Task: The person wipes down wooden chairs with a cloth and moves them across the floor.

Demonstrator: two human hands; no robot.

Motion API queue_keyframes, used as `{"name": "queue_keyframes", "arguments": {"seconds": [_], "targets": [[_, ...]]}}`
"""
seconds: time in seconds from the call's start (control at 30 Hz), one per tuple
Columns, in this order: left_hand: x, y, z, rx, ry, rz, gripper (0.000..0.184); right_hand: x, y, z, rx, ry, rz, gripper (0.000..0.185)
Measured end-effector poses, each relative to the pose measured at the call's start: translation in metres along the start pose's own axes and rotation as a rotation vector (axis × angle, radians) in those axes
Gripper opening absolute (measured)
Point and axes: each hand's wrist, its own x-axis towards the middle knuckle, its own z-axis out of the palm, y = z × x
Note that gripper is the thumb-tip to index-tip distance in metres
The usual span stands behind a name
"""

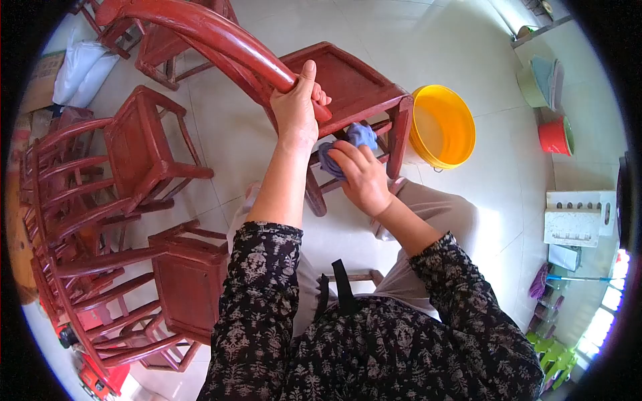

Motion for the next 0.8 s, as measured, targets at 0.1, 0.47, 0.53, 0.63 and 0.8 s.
{"name": "queue_keyframes", "arguments": {"seconds": [0.1, 0.47, 0.53, 0.63, 0.8], "targets": [[-0.001, 0.0, -0.001, 0.016, -0.039, -0.005, 0.035, 0.003, 0.0, 0.013, -0.216, -0.141, -0.02, 0.045], [0.001, -0.003, -0.002, 0.011, -0.054, -0.014, 0.036, -0.009, -0.019, 0.024, -0.233, -0.163, 0.059, 0.055], [0.001, -0.001, -0.001, 0.006, -0.064, -0.034, 0.036, -0.004, -0.019, 0.023, -0.217, -0.228, 0.033, 0.054], [0.001, -0.002, -0.001, 0.02, -0.036, 0.0, 0.036, 0.005, -0.018, 0.019, -0.167, -0.366, 0.036, 0.052], [0.001, -0.002, -0.001, 0.004, -0.063, 0.0, 0.037, 0.005, -0.016, 0.014, -0.316, -0.414, 0.139, 0.053]]}}
